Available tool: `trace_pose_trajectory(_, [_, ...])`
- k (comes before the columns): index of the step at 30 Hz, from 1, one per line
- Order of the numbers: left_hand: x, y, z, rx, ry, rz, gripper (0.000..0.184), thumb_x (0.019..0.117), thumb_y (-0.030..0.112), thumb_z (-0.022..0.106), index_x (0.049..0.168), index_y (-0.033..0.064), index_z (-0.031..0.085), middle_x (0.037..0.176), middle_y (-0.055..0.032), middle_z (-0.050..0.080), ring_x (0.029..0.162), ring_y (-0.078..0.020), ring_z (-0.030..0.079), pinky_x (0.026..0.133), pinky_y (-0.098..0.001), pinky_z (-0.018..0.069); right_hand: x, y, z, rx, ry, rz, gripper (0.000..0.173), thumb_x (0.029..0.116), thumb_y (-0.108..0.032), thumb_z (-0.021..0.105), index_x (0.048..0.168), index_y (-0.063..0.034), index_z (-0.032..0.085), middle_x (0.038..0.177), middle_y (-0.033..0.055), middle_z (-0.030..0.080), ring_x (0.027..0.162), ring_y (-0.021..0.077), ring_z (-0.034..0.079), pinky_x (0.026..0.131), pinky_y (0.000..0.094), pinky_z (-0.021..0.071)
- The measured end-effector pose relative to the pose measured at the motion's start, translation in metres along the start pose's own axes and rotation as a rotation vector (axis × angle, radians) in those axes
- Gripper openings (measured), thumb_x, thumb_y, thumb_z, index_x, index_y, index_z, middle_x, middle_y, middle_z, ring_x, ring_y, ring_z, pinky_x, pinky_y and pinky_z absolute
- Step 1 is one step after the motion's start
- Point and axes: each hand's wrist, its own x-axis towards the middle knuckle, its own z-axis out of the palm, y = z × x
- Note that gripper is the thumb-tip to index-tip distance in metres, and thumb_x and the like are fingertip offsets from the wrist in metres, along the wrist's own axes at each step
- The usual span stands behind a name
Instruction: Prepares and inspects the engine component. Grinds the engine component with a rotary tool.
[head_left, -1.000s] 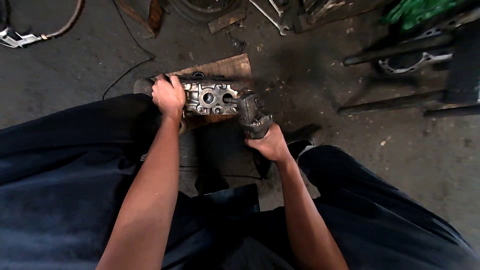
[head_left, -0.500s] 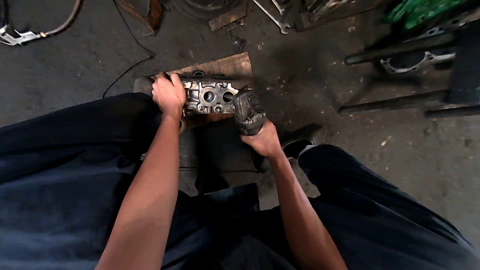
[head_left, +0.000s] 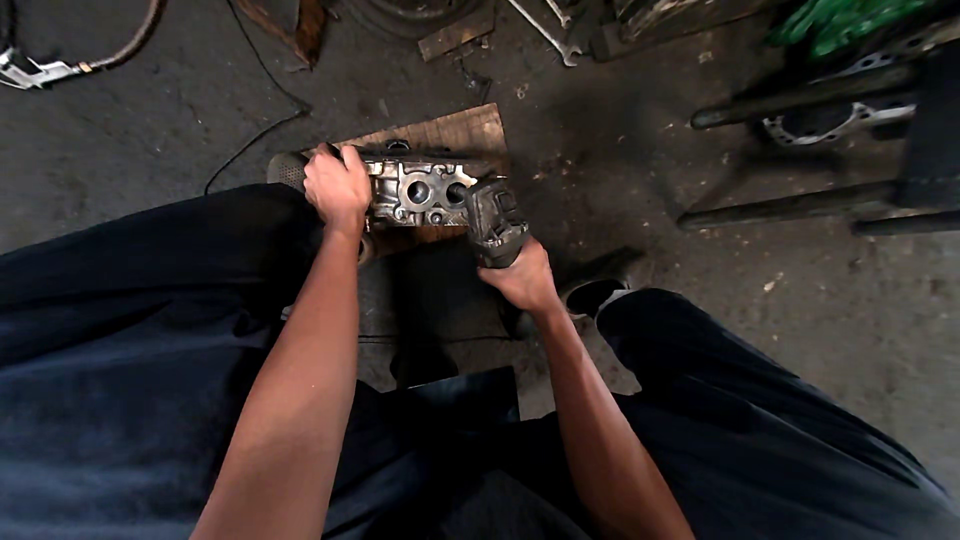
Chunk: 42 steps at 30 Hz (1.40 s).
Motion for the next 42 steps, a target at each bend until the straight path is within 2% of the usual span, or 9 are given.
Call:
trace_pose_trajectory(7, [-0.001, 0.0, 0.0, -0.01, 0.005, -0.004, 0.054, 0.1007, 0.042, 0.035, 0.12, 0.0034, 0.067, 0.118, -0.0247, 0.069, 0.117, -0.0415, 0.065, 0.092, -0.0659, 0.048, 0.003, 0.0, 0.003, -0.036, -0.006, 0.021, 0.076, 0.0665, -0.031, 0.093, 0.13, -0.0085, 0.059, 0.102, 0.0131, 0.071, 0.097, 0.0284, 0.07, 0.084, 0.0555, 0.0563])
trace_pose_trajectory(13, [-0.001, 0.001, -0.001, -0.015, -0.005, -0.005, 0.055, 0.102, 0.042, 0.035, 0.123, 0.0027, 0.066, 0.121, -0.0254, 0.068, 0.12, -0.0422, 0.064, 0.095, -0.0662, 0.047, 0.003, 0.0, 0.003, -0.02, -0.003, 0.022, 0.074, 0.0668, -0.028, 0.093, 0.129, -0.0072, 0.059, 0.102, 0.0135, 0.071, 0.097, 0.028, 0.07, 0.085, 0.0558, 0.0568])
trace_pose_trajectory(17, [0.0, 0.002, -0.001, -0.004, -0.006, -0.002, 0.055, 0.1019, 0.043, 0.035, 0.121, 0.0032, 0.067, 0.119, -0.0248, 0.069, 0.119, -0.0415, 0.064, 0.093, -0.0658, 0.0477, 0.002, 0.0, 0.005, -0.032, 0.001, 0.015, 0.075, 0.0669, -0.028, 0.093, 0.13, -0.0068, 0.059, 0.101, 0.014, 0.071, 0.096, 0.0281, 0.07, 0.084, 0.0554, 0.0567])
trace_pose_trajectory(20, [0.001, 0.002, -0.001, -0.005, -0.009, -0.011, 0.055, 0.1017, 0.043, 0.035, 0.123, 0.0033, 0.066, 0.121, -0.025, 0.068, 0.12, -0.0414, 0.064, 0.094, -0.0653, 0.0476, 0.002, 0.0, 0.003, -0.014, -0.004, 0.017, 0.072, 0.0666, -0.027, 0.093, 0.127, -0.0068, 0.06, 0.1, 0.0133, 0.071, 0.095, 0.0271, 0.07, 0.083, 0.0546, 0.057])
trace_pose_trajectory(25, [0.0, 0.002, -0.001, -0.007, -0.008, -0.013, 0.053, 0.1016, 0.042, 0.036, 0.118, 0.0032, 0.067, 0.117, -0.025, 0.069, 0.116, -0.0421, 0.065, 0.09, -0.0662, 0.0483, 0.0, -0.001, -0.006, -0.003, -0.017, 0.026, 0.067, 0.0654, -0.029, 0.093, 0.12, -0.0071, 0.062, 0.097, 0.0112, 0.071, 0.092, 0.0242, 0.07, 0.081, 0.0524, 0.0577])
trace_pose_trajectory(30, [-0.001, 0.002, -0.001, -0.004, -0.007, -0.017, 0.054, 0.1019, 0.042, 0.035, 0.122, 0.0029, 0.067, 0.12, -0.0248, 0.069, 0.119, -0.0422, 0.064, 0.093, -0.0659, 0.0475, -0.005, -0.003, -0.01, 0.009, -0.029, 0.004, 0.064, 0.065, -0.029, 0.092, 0.119, -0.0086, 0.063, 0.095, 0.0094, 0.071, 0.089, 0.023, 0.07, 0.079, 0.0516, 0.0579])
trace_pose_trajectory(36, [-0.004, 0.0, -0.001, -0.009, 0.007, -0.003, 0.052, 0.101, 0.041, 0.036, 0.117, 0.0028, 0.068, 0.117, -0.0247, 0.069, 0.116, -0.0418, 0.065, 0.091, -0.0659, 0.0481, -0.011, -0.004, -0.018, 0.007, -0.037, 0.002, 0.061, 0.0643, -0.028, 0.091, 0.115, -0.0098, 0.064, 0.093, 0.0078, 0.071, 0.088, 0.0203, 0.07, 0.077, 0.0493, 0.0584])
trace_pose_trajectory(42, [-0.001, -0.001, 0.001, -0.01, 0.006, -0.003, 0.055, 0.102, 0.042, 0.035, 0.125, 0.0023, 0.066, 0.122, -0.0263, 0.068, 0.119, -0.043, 0.064, 0.093, -0.0668, 0.0481, -0.019, 0.0, -0.025, 0.029, -0.03, -0.034, 0.06, 0.0647, -0.027, 0.09, 0.116, -0.0099, 0.065, 0.094, 0.0063, 0.071, 0.088, 0.0177, 0.07, 0.079, 0.0466, 0.0589])
